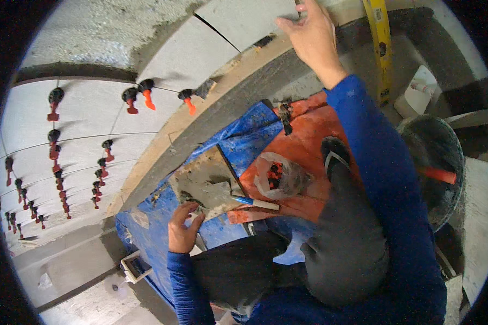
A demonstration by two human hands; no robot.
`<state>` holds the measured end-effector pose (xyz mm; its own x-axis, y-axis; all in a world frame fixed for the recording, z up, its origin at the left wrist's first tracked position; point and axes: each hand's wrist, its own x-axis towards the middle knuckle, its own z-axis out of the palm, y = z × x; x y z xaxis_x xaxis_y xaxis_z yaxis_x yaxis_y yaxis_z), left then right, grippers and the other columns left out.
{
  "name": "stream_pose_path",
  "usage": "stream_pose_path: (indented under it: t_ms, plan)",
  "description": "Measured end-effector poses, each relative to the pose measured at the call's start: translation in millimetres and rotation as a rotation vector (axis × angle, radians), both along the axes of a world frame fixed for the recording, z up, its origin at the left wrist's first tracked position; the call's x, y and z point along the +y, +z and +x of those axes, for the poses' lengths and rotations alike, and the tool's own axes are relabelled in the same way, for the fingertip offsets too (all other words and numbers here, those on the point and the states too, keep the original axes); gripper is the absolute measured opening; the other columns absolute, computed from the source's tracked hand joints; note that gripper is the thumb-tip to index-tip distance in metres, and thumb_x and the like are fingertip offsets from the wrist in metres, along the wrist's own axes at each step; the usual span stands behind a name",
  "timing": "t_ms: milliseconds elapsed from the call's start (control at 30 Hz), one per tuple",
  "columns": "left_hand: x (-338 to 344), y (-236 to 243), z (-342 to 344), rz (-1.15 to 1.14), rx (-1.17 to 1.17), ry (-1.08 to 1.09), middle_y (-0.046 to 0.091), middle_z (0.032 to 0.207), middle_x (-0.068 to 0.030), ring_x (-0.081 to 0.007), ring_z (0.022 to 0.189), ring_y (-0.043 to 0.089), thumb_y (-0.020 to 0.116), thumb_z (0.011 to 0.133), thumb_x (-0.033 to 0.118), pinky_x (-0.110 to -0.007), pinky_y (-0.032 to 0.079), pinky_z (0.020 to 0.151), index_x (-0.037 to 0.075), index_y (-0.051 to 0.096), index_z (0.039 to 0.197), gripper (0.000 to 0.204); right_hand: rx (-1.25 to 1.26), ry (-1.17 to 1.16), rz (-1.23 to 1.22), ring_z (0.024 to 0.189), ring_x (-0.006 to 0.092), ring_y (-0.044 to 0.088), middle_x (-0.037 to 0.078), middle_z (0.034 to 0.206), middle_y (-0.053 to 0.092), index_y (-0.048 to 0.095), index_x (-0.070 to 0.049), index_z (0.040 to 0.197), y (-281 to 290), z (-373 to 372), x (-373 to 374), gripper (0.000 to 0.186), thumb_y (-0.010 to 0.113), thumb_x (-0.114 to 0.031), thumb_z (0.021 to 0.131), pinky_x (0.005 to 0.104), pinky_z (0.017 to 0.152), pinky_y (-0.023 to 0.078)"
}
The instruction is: The person applies adhesive to a ceramic tile using a notched trowel, then places the tile on a wall and secures it with a tile leveling clip. The person repeats this process for multiple tiles.
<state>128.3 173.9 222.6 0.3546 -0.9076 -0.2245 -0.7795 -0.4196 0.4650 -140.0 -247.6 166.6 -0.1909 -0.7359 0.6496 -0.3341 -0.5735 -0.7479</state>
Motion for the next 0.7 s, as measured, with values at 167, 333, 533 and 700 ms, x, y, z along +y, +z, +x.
stream_pose_path:
  t_ms: [167, 333, 533, 700]
  plan:
    - [4, 3, 5, 0.075, 0.056, 0.116, 0.071, 0.114, -0.0143, -0.0257, 0.102, 0.07, 0.076, 0.085, 0.01, -0.035, 0.056, 0.083, 0.001, 0.071, 0.115, 0.032, 0.14, -0.06, 0.365, 0.074, 0.022, 0.067, 0.013, 0.096, 0.07, 0.063, 0.002, 0.117, -23, 12, 12, 0.046, 0.079, -0.03, 0.087, 0.0347, 0.069, 0.056]
    - [-2, 0, 7, 0.11, 0.069, 0.102, 0.071, 0.114, -0.0143, -0.0245, 0.101, 0.07, 0.076, 0.086, 0.011, -0.035, 0.057, 0.085, 0.0, 0.07, 0.116, 0.033, -0.478, 0.537, 0.772, 0.057, 0.0277, 0.068, 0.017, 0.081, 0.071, 0.064, 0.005, 0.1, -37, 33, 13, 0.025, 0.072, -0.017, 0.09, 0.0388, 0.052, 0.057]
    - [-8, 1, 4, 0.168, 0.099, 0.157, 0.069, 0.116, -0.0146, -0.0244, 0.101, 0.07, 0.076, 0.086, 0.011, -0.035, 0.057, 0.084, 0.0, 0.07, 0.116, 0.032, -0.778, 0.569, 0.797, 0.06, 0.0244, 0.07, 0.017, 0.078, 0.07, 0.062, 0.008, 0.093, -25, 45, 12, 0.013, 0.06, -0.004, 0.095, 0.0351, 0.051, 0.06]
    - [-5, 0, 6, 0.171, 0.113, 0.103, 0.072, 0.114, -0.0123, -0.0247, 0.106, 0.07, 0.076, 0.088, 0.018, -0.039, 0.056, 0.09, 0.006, 0.067, 0.125, 0.039, -0.825, 0.493, 0.756, 0.067, 0.0261, 0.072, 0.017, 0.086, 0.07, 0.062, 0.008, 0.104, -29, 54, 16, 0.018, 0.064, -0.008, 0.096, 0.0351, 0.056, 0.062]
